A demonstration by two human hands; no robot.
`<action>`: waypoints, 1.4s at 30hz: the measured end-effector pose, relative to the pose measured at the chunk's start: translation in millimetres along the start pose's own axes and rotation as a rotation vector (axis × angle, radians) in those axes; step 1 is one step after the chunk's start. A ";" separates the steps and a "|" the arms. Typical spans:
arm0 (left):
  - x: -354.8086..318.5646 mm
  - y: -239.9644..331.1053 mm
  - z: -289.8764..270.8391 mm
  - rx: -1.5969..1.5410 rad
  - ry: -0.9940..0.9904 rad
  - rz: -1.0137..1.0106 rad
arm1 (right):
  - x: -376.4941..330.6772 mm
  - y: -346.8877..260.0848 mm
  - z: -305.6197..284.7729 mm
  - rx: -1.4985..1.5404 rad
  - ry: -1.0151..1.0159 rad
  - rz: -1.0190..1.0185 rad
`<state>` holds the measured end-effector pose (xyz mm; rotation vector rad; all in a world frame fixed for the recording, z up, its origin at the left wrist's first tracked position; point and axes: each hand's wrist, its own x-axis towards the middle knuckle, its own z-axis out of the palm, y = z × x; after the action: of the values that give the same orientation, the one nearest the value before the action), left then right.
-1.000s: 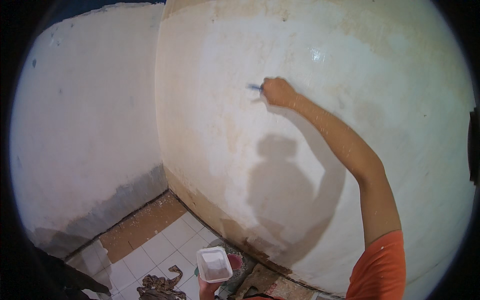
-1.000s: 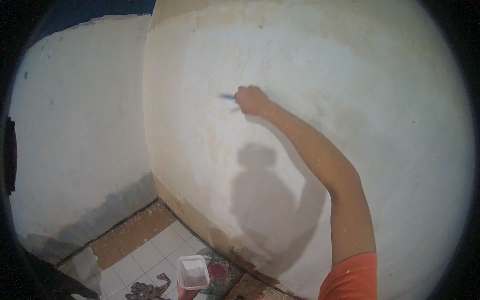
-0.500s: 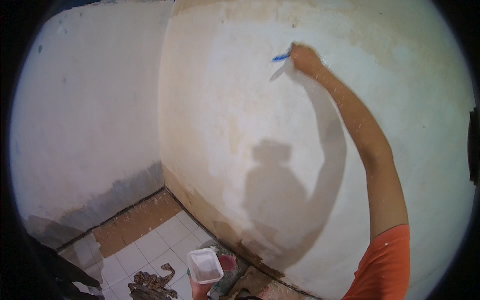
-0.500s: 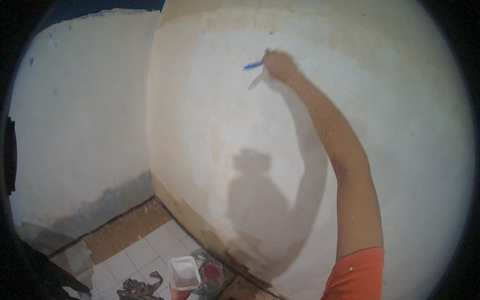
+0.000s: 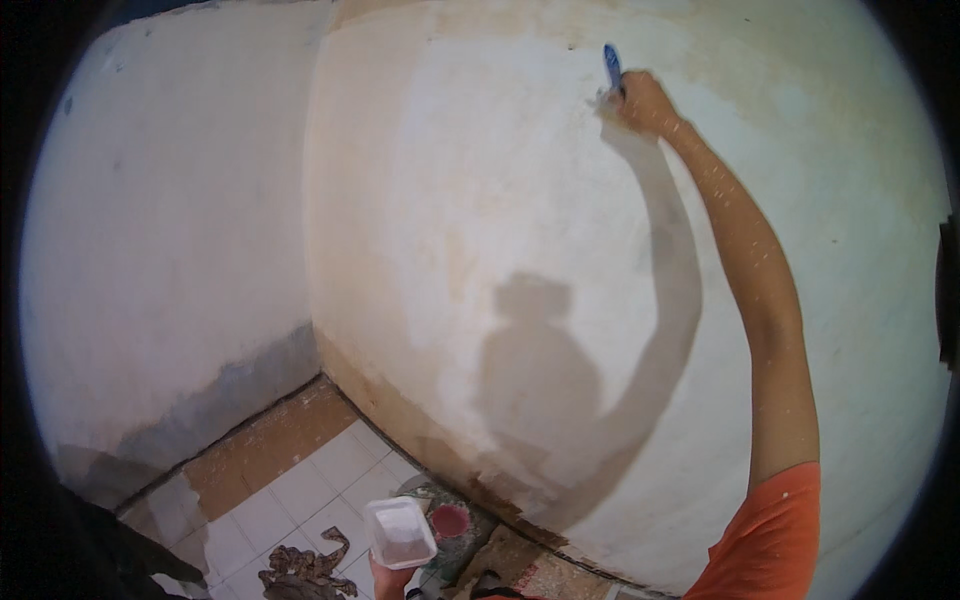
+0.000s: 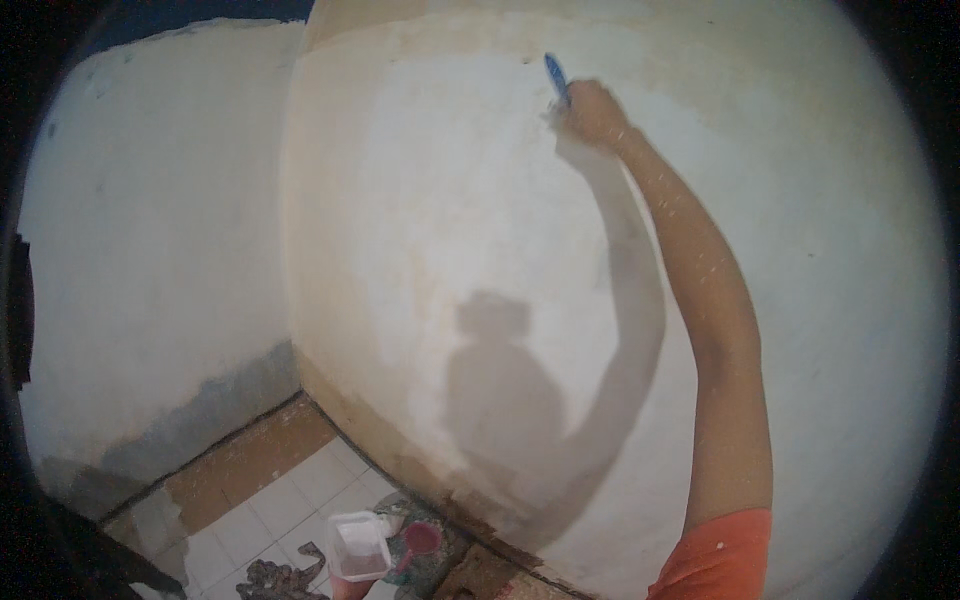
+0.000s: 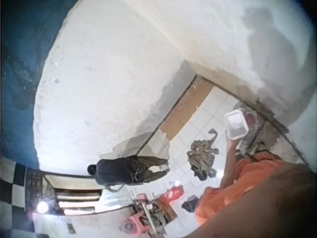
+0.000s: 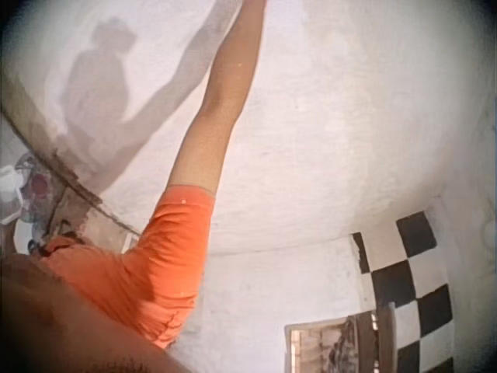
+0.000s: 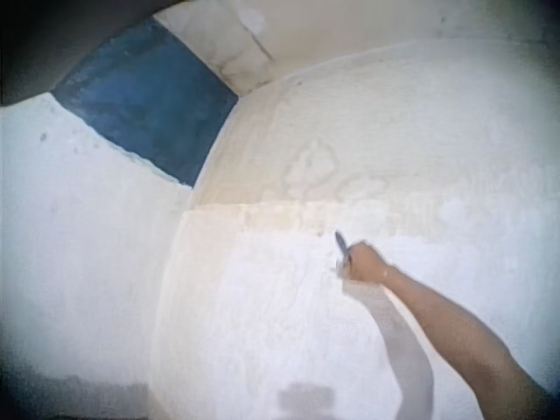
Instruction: The person applies white paint to a wall using a brush, frequently dipping the brush into a plastic container of paint held in the other hand.
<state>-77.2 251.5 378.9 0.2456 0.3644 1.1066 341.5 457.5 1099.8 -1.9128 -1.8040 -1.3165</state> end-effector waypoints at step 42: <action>-13.8 1.6 58.1 -0.233 -0.241 -0.192 | -303.2 -140.1 35.0 0.585 -0.069 0.101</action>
<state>-60.4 239.0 434.9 0.1318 0.0415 0.9083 277.2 301.6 809.5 -1.7004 -1.8275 -0.5962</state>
